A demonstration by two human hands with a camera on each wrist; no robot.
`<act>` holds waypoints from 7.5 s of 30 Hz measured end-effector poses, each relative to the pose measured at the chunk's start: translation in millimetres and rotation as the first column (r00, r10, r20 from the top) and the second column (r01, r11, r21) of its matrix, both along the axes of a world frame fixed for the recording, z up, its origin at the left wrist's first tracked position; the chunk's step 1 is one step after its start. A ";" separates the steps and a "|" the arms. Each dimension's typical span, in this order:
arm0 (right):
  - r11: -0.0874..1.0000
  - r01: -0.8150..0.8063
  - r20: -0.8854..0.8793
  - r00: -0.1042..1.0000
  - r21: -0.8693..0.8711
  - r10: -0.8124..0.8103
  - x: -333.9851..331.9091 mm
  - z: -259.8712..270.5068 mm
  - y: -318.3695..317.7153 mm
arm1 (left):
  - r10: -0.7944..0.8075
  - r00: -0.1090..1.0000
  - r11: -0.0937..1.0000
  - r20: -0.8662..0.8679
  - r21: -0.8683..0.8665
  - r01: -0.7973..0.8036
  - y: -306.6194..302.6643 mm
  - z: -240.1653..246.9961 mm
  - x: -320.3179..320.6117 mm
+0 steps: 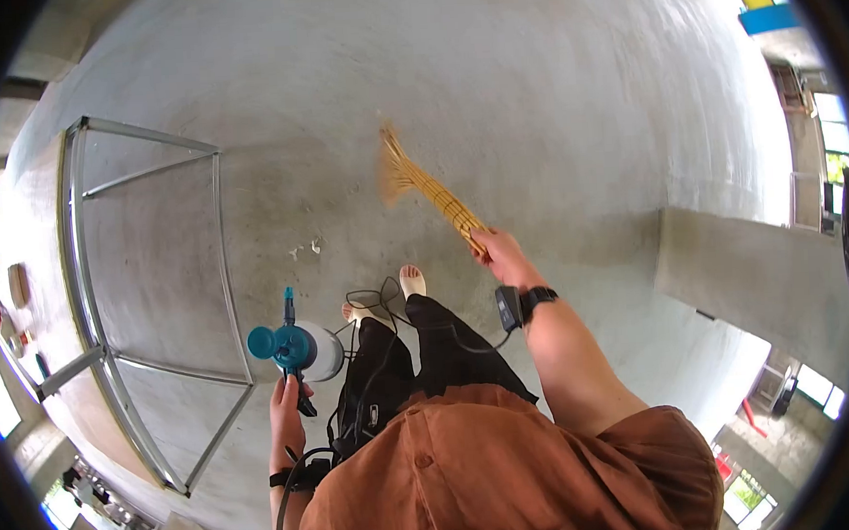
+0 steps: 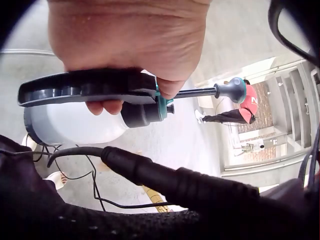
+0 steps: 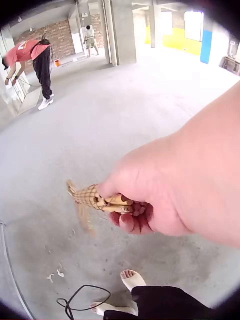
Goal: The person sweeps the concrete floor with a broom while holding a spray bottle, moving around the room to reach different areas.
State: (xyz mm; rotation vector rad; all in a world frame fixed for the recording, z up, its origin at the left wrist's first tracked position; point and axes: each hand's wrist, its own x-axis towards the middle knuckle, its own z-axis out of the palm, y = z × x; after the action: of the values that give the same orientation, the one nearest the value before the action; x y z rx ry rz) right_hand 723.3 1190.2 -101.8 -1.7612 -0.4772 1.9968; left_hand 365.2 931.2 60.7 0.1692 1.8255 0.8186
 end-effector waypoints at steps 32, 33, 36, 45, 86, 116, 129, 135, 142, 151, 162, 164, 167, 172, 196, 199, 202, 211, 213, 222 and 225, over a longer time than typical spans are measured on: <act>0.351 -0.917 0.284 0.291 -0.188 0.913 -203.5 57.1 28.4 | 0.534 0.845 0.846 0.021 -0.003 -0.534 -105.9 -50.4 1.9; 0.299 -0.935 0.268 0.243 -0.191 0.932 -215.6 56.1 22.6 | 0.548 0.836 0.836 0.025 -0.008 -0.548 -108.8 -48.8 4.8; 0.248 -0.936 0.243 0.187 -0.251 0.952 -256.5 49.6 -5.9 | 0.601 0.799 0.799 0.033 -0.013 -0.601 -118.8 -45.3 7.9; 0.031 -0.976 0.489 -0.081 -0.218 0.869 -346.3 -3.5 -48.2 | 0.650 0.757 0.760 0.066 -0.051 -0.648 -113.2 -51.3 8.8; 0.165 -0.986 0.803 0.097 -0.002 0.588 -281.9 4.8 106.2 | 0.336 0.941 0.932 0.044 -0.160 -0.325 -77.0 -78.5 -21.3; 0.035 -0.997 0.713 0.069 0.063 0.698 -355.9 72.9 47.6 | 0.537 0.841 0.843 0.062 -0.073 -0.533 -87.7 -74.8 -24.4; -0.971 -0.240 0.854 -0.502 0.016 0.138 -467.5 10.4 -103.4 | 0.752 0.659 0.659 0.010 -0.018 -0.752 -122.5 -69.9 11.8; -0.981 -0.194 0.924 -0.372 0.018 0.091 -514.3 -38.5 -115.1 | 0.851 0.524 0.519 0.023 -0.185 -0.835 -127.6 -51.8 29.3; -0.898 -0.422 0.865 -0.489 -0.121 0.113 -540.3 -53.7 20.1 | 0.906 0.423 0.417 0.019 -0.212 -0.884 -109.8 -46.4 33.9; -0.603 -0.681 0.831 -0.554 -0.415 0.054 -493.8 9.2 199.7 | 0.944 0.330 0.330 0.022 -0.098 -0.939 -63.8 -32.6 -0.6; -0.777 -0.629 0.836 -0.445 -0.038 0.319 -527.7 49.5 141.5 | 0.940 0.336 0.338 0.068 -0.032 -0.940 -51.0 -41.8 -11.0; -0.866 -0.487 0.876 -0.365 0.109 0.316 -557.7 25.8 100.0 | 0.950 0.305 0.308 0.068 -0.045 -0.950 -53.8 -46.1 -3.6; -0.900 -0.335 0.862 -0.325 0.280 0.389 -615.0 -0.9 13.0 | 0.964 0.262 0.265 0.048 -0.058 -0.963 -55.0 -44.5 5.7; -0.949 -0.078 0.900 -0.300 0.305 0.314 -702.2 -56.0 -143.8 | 0.981 0.196 0.195 0.005 -0.109 -0.975 -66.9 -51.2 44.6; -0.797 -0.302 0.790 -0.524 -0.523 -0.319 -708.1 11.8 131.2 | 0.995 0.082 0.087 0.054 -0.097 -0.992 -91.2 -58.6 55.3; -0.801 -0.293 0.749 -0.606 -0.522 -0.267 -667.1 51.2 158.0 | 0.986 0.163 0.165 0.041 -0.067 -0.984 -86.0 -54.4 44.8; -0.794 -0.428 0.797 -0.594 -0.432 -0.113 -616.1 69.6 169.8 | 0.977 0.214 0.215 0.019 -0.045 -0.976 -80.3 -49.9 37.3; -0.889 -0.457 0.930 -0.317 0.021 0.185 -584.5 14.7 82.0 | 0.958 0.286 0.285 0.019 -0.156 -0.946 -71.3 -47.6 32.5; -0.908 -0.418 0.935 -0.310 0.029 0.173 -612.4 -13.0 47.3 | 0.957 0.288 0.287 0.022 -0.182 -0.940 -70.3 -48.5 36.3; -0.902 -0.427 0.960 -0.271 -0.059 0.065 -712.9 -47.7 -37.0 | 0.968 0.249 0.247 0.025 -0.243 -0.938 -51.0 -46.9 31.2; -0.842 -0.449 0.908 -0.405 -0.299 -0.106 -707.0 -38.9 3.3 | 0.957 0.290 0.286 0.022 -0.257 -0.923 -47.8 -45.8 27.1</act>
State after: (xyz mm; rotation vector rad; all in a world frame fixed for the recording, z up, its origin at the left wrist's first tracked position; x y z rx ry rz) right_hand 16.3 1193.4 -140.7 0.0058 2.6239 0.0189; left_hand 392.4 883.4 14.9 -1.2689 1.7024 1.3869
